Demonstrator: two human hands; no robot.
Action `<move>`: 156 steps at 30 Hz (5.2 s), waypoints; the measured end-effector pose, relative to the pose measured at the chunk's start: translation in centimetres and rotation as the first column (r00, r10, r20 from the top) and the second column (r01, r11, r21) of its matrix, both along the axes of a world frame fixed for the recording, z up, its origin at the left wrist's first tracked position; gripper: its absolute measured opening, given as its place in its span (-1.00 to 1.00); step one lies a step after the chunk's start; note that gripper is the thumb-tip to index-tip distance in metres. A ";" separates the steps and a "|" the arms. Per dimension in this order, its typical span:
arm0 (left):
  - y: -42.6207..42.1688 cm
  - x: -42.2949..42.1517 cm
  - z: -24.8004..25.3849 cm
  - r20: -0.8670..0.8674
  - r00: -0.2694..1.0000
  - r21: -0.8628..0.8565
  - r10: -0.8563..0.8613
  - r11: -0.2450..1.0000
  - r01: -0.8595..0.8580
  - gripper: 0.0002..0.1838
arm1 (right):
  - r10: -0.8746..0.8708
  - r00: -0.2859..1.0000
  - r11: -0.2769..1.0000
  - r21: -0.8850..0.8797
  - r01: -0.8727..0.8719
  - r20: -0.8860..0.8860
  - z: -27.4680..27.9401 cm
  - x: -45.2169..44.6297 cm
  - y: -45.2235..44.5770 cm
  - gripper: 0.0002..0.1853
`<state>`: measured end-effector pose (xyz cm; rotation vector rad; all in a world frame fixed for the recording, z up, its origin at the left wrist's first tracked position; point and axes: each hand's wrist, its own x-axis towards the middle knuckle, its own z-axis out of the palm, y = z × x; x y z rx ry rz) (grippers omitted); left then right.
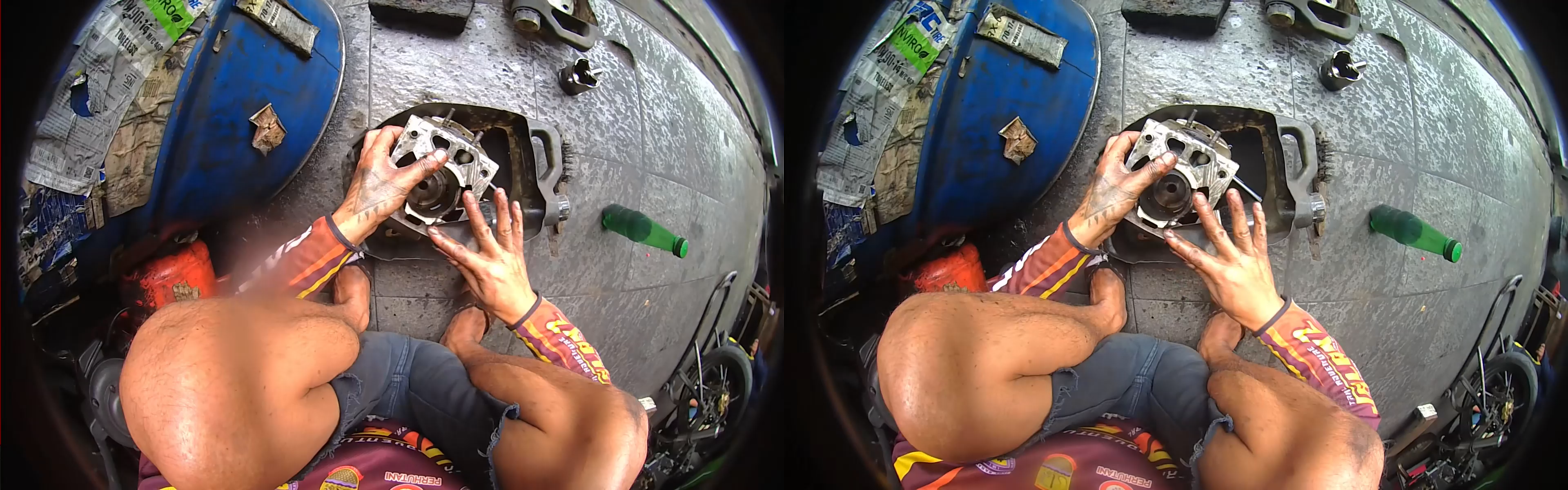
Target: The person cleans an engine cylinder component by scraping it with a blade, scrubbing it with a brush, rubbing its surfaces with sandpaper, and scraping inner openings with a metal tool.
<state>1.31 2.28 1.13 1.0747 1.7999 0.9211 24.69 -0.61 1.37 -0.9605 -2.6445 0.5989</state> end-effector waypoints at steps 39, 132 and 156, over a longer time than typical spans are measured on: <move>-0.5 -1.3 -2.0 0.076 0.996 0.071 -0.056 0.996 0.050 -0.66 | 0.034 0.990 0.999 0.042 -0.028 -0.140 -0.9 1.7 -0.2 -0.60; -0.5 -0.9 -1.6 0.194 0.981 0.049 -0.021 0.999 0.011 -0.67 | -0.168 0.983 0.984 -0.075 0.162 -0.077 0.6 0.0 5.8 -0.60; -0.4 -0.9 -1.7 -0.005 0.998 0.171 -0.069 0.983 0.069 -0.69 | -0.042 0.992 0.996 -0.082 0.033 -0.116 0.4 -1.5 9.5 -0.59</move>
